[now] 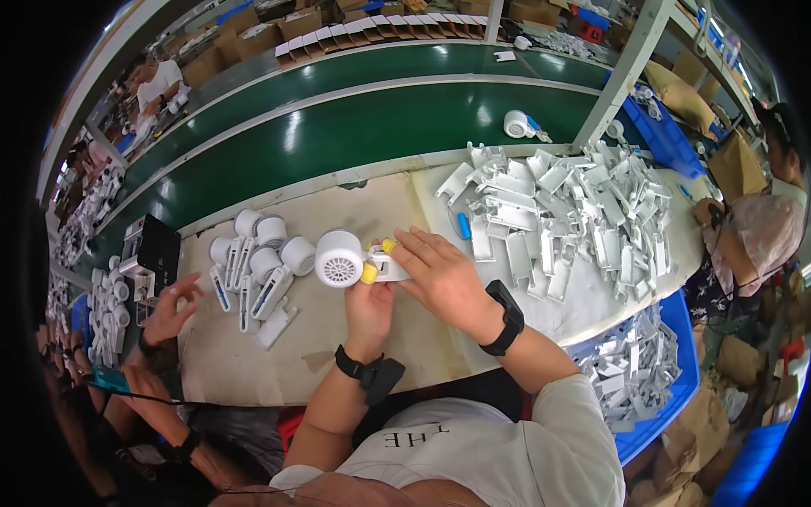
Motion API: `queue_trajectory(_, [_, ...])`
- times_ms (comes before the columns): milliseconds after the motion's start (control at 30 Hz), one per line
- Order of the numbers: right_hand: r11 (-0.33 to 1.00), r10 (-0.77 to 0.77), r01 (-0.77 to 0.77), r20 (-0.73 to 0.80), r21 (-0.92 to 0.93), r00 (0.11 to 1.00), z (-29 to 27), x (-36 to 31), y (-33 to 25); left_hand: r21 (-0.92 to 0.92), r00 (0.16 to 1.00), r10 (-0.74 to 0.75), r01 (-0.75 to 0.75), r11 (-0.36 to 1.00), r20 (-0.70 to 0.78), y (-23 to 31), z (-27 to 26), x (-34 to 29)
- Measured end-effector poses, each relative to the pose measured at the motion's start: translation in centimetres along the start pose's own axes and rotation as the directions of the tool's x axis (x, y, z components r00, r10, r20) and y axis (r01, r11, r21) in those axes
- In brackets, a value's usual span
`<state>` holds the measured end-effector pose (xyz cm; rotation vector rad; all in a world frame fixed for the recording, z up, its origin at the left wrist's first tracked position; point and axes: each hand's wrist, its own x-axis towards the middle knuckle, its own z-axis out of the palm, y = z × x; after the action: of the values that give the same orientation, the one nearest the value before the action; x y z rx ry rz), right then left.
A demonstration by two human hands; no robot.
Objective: The person picks up a fan body, inserts a battery, and fits a plastic cover over the battery compartment. They then press the pieces together to snap them into place and set the assembled fan on the table before reaching for the next set of components.
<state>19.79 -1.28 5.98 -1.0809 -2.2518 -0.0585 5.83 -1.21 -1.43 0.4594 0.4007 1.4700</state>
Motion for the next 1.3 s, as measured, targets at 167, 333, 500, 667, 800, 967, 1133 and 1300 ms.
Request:
queue_trajectory(167, [1.000, 0.029, -0.029, 0.012, 0.010, 1.000, 1.3, -0.3, 0.1, 0.133, 0.987, 0.151, -0.142, 0.981, -0.058, -1.1, 0.1, -0.1])
queue_trajectory(333, [0.994, -0.078, 0.079, -0.015, 0.072, 0.997, 1.1, 0.2, 0.1, 0.180, 0.953, 0.293, -0.276, 0.944, -0.075, 0.2, 0.0, 0.0])
queue_trajectory(500, [0.510, 0.363, -0.447, 0.286, 0.735, 0.886, 1.2, -2.6, 1.1, 0.207, 0.949, 0.311, -0.313, 0.927, 0.044, 1.7, 1.3, -0.9])
queue_trajectory(667, [0.182, 0.425, -0.553, 0.441, 0.813, 0.790, 1.1, -2.4, 0.5, 0.176, 0.966, 0.252, -0.258, 0.950, 0.057, 2.2, 2.3, -1.2])
queue_trajectory(800, [0.531, 0.386, -0.493, 0.322, 0.689, 0.865, -0.2, -1.5, -0.1, 0.066, 0.979, 0.201, -0.202, 0.977, 0.025, 2.1, 2.3, -1.2])
queue_trajectory(967, [0.775, 0.287, -0.295, 0.104, 0.559, 0.952, 2.3, -2.3, 0.2, 0.100, 0.990, 0.132, -0.138, 0.985, 0.057, 3.6, 1.6, -0.7])
queue_trajectory(1133, [0.588, 0.267, -0.576, 0.537, 0.568, 0.801, 4.4, -2.6, -0.3, 0.682, 0.996, 0.081, -0.090, 0.725, 0.045, 6.1, 0.2, -0.2])
queue_trajectory(1300, [0.903, 0.184, -0.342, 0.484, 0.261, 0.855, 5.2, -3.5, 0.3, 0.886, 0.974, 0.133, -0.105, -0.452, 0.183, 7.2, -1.8, -3.8])
